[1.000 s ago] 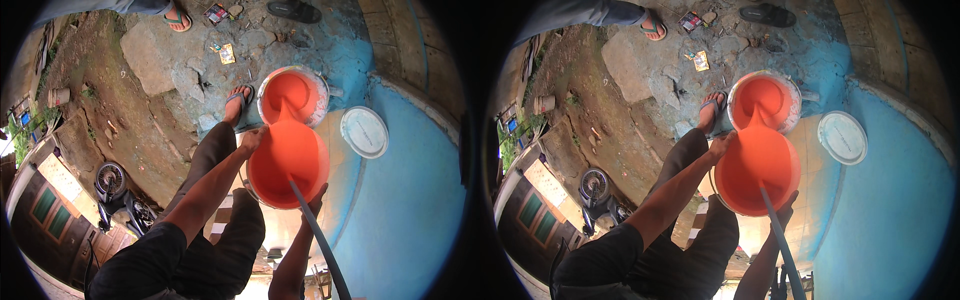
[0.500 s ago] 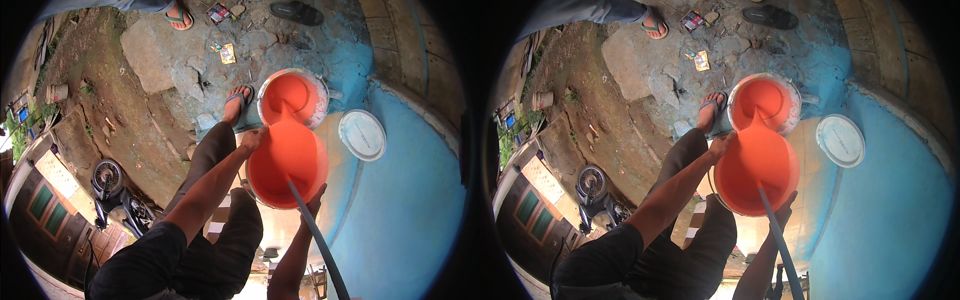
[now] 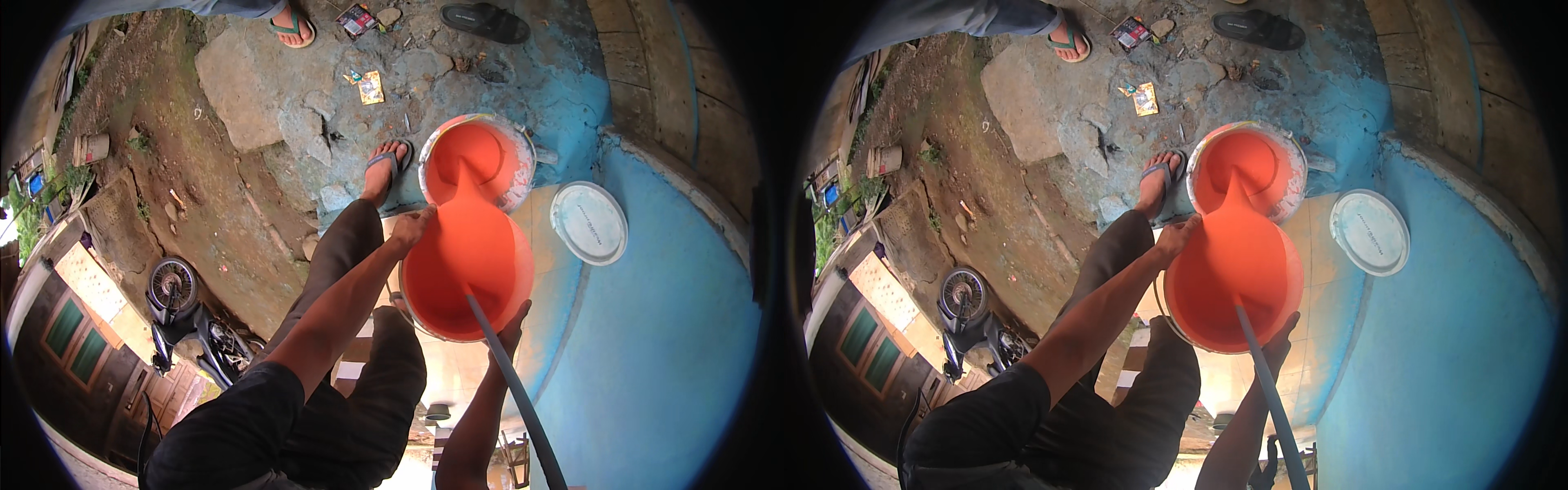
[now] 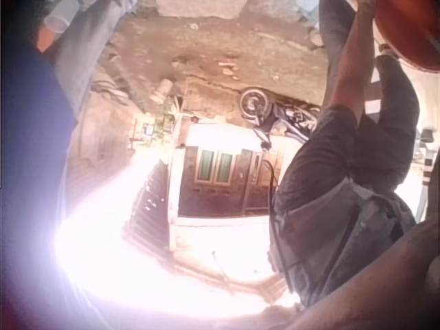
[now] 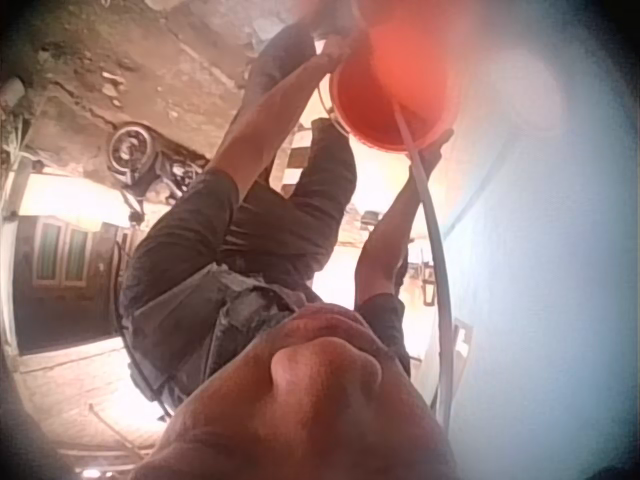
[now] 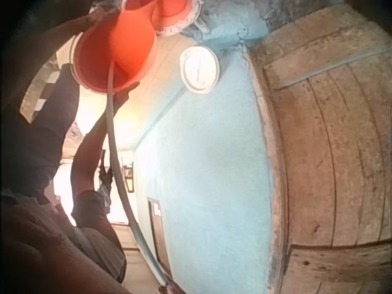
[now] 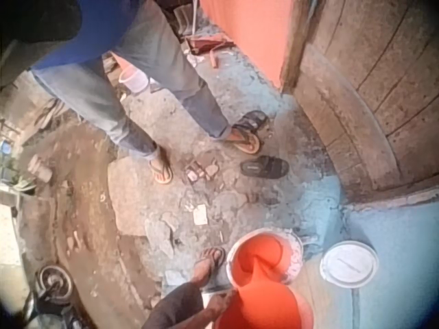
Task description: The person stirs red paint in a bucket using a long stick. They then pour the mixed paint from the first bucket into a second bucket.
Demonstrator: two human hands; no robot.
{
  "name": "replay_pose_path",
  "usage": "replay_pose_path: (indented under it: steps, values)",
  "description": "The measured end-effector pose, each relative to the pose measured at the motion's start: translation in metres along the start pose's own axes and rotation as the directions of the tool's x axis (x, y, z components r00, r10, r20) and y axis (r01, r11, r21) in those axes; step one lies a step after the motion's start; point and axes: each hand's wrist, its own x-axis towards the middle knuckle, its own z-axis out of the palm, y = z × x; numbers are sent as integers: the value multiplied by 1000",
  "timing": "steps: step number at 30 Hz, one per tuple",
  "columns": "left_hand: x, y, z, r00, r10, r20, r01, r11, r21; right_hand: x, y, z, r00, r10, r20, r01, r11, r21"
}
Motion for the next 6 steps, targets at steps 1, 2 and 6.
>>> replay_pose_path:
  steps: [1,2,6]
  values:
    - [0,1,0,1000,5,-3,-5,1000,12,0,0,-4,999,30,23,-29,998,-47]
    - [1,-1,-4,1000,9,0,-9,1000,7,-13,-14,0,997,63,55,-57,994,-98]
    - [1,0,-4,1000,7,16,-8,1000,9,-17,-24,-5,978,182,105,-158,967,-201]
